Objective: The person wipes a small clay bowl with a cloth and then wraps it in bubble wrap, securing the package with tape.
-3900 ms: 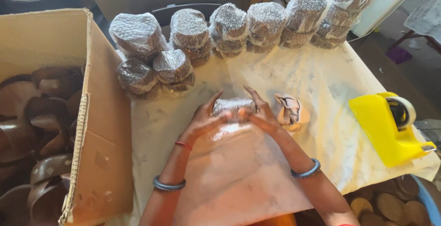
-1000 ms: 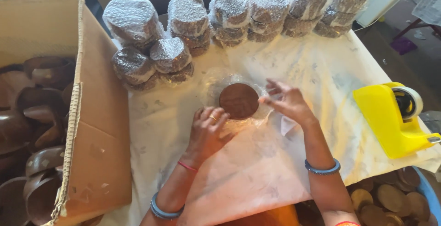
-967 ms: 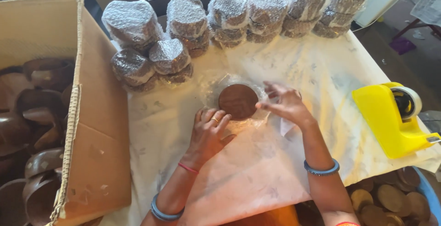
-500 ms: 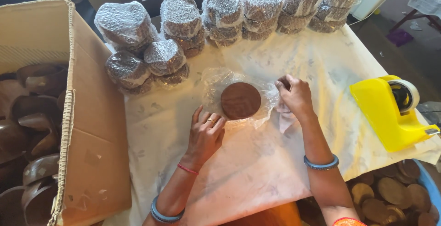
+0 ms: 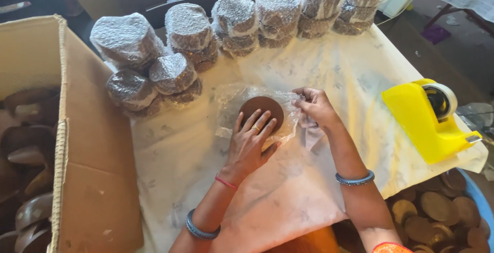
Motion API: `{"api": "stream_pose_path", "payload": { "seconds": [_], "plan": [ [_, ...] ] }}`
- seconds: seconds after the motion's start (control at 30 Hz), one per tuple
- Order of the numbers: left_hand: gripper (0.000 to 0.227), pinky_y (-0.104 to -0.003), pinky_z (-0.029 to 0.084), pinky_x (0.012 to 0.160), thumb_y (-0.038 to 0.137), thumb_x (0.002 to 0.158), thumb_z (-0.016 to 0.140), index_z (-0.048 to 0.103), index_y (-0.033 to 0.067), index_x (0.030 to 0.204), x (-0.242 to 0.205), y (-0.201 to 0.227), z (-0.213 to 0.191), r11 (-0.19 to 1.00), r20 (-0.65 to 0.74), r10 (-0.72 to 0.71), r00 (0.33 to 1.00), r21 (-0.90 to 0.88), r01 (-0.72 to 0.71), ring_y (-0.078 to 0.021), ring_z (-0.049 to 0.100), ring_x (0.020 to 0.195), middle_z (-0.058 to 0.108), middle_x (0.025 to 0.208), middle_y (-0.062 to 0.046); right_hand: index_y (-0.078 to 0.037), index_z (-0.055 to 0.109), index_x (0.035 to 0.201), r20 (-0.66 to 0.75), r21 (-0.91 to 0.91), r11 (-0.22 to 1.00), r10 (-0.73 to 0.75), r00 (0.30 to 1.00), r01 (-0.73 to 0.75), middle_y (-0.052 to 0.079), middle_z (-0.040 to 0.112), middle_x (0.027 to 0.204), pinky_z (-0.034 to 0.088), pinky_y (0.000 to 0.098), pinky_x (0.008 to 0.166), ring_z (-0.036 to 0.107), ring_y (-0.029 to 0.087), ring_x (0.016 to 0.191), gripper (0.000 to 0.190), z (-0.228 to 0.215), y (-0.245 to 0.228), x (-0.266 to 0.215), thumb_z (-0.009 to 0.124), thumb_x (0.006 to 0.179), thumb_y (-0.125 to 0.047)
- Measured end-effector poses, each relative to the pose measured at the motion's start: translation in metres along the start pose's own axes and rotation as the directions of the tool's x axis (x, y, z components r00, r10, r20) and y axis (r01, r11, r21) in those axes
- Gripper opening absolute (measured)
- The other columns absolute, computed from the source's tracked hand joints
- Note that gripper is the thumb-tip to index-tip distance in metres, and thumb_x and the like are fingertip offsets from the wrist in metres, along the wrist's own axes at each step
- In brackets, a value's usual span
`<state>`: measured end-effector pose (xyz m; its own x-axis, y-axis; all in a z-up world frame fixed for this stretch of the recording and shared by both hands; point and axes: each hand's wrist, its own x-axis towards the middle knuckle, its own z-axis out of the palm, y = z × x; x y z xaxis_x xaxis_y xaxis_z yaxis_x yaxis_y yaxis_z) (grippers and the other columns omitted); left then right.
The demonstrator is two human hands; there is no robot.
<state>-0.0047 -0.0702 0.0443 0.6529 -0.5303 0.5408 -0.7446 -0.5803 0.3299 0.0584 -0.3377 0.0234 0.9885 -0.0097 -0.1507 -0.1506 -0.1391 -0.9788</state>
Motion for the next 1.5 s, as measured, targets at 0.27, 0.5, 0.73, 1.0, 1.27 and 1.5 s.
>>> {"api": "stream_pose_path", "payload": {
  "seconds": [0.27, 0.5, 0.73, 1.0, 1.27, 1.5],
  "plan": [
    [0.052, -0.057, 0.023, 0.123, 0.037, 0.092, 0.071, 0.065, 0.0119, 0.136, -0.006, -0.007, 0.007, 1.0, -0.01, -0.019, 1.0, -0.011, 0.019, -0.0306, 0.047, 0.143, 0.057, 0.149, -0.008, 0.002, 0.069, 0.115, -0.308, 0.199, 0.961, -0.125, 0.943, 0.193, 0.006, 0.074, 0.091, 0.056, 0.0251, 0.07, 0.068, 0.011, 0.078, 0.021, -0.025, 0.018, 0.013, 0.07, 0.1, -0.013],
    [0.054, -0.059, 0.021, 0.123, 0.039, 0.092, 0.072, 0.063, 0.0123, 0.138, -0.007, -0.007, 0.008, 1.0, -0.017, -0.014, 1.0, 0.014, 0.015, -0.0299, 0.046, 0.144, 0.055, 0.151, -0.008, -0.005, 0.059, 0.134, 0.027, 0.032, 0.997, -0.077, 0.997, 0.076, 0.001, 0.068, 0.115, 0.055, 0.0229, 0.077, 0.065, 0.005, 0.094, 0.049, -0.015, -0.014, -0.007, 0.075, 0.091, -0.021],
    [0.061, -0.064, 0.017, 0.121, 0.045, 0.087, 0.073, 0.062, 0.0151, 0.139, -0.007, -0.005, 0.009, 0.998, 0.024, -0.049, 0.999, 0.034, 0.048, -0.0279, 0.043, 0.144, 0.054, 0.151, -0.005, -0.001, 0.068, 0.13, 0.005, -0.094, 0.97, -0.224, 0.975, 0.223, 0.003, 0.068, 0.109, 0.055, 0.0238, 0.082, 0.063, 0.01, 0.093, 0.047, -0.032, 0.004, -0.003, 0.057, 0.086, 0.008],
    [0.064, -0.064, 0.019, 0.12, 0.047, 0.086, 0.074, 0.062, 0.0154, 0.14, -0.007, -0.005, 0.007, 0.997, 0.037, -0.063, 0.997, 0.043, 0.062, -0.0281, 0.042, 0.145, 0.052, 0.152, -0.005, -0.015, 0.077, 0.112, 0.079, -0.489, 0.72, -0.525, 0.848, 0.492, 0.002, 0.068, 0.111, 0.058, 0.029, 0.082, 0.063, 0.015, 0.1, 0.037, 0.013, -0.06, -0.041, 0.069, 0.08, 0.002],
    [0.062, -0.064, 0.02, 0.12, 0.046, 0.087, 0.073, 0.062, 0.0154, 0.139, -0.007, -0.005, 0.009, 0.998, 0.032, -0.054, 0.998, 0.046, 0.052, -0.0282, 0.042, 0.145, 0.053, 0.152, -0.005, -0.014, 0.082, 0.093, 0.265, -0.826, 0.353, -0.445, 0.856, 0.44, 0.0, 0.074, 0.103, 0.049, 0.0372, 0.102, 0.058, 0.027, 0.112, 0.019, 0.0, -0.034, -0.026, 0.078, 0.074, -0.012],
    [0.061, -0.064, 0.021, 0.119, 0.047, 0.087, 0.073, 0.063, 0.0153, 0.138, -0.007, -0.003, 0.007, 0.997, 0.034, -0.068, 0.997, 0.041, 0.066, -0.0281, 0.043, 0.144, 0.054, 0.151, -0.004, -0.009, 0.082, 0.083, 0.125, -0.726, 0.541, -0.503, 0.855, 0.424, 0.007, 0.075, 0.099, 0.053, 0.0377, 0.091, 0.065, 0.027, 0.105, 0.015, -0.003, -0.03, -0.024, 0.08, 0.068, -0.006]
  ]
}}
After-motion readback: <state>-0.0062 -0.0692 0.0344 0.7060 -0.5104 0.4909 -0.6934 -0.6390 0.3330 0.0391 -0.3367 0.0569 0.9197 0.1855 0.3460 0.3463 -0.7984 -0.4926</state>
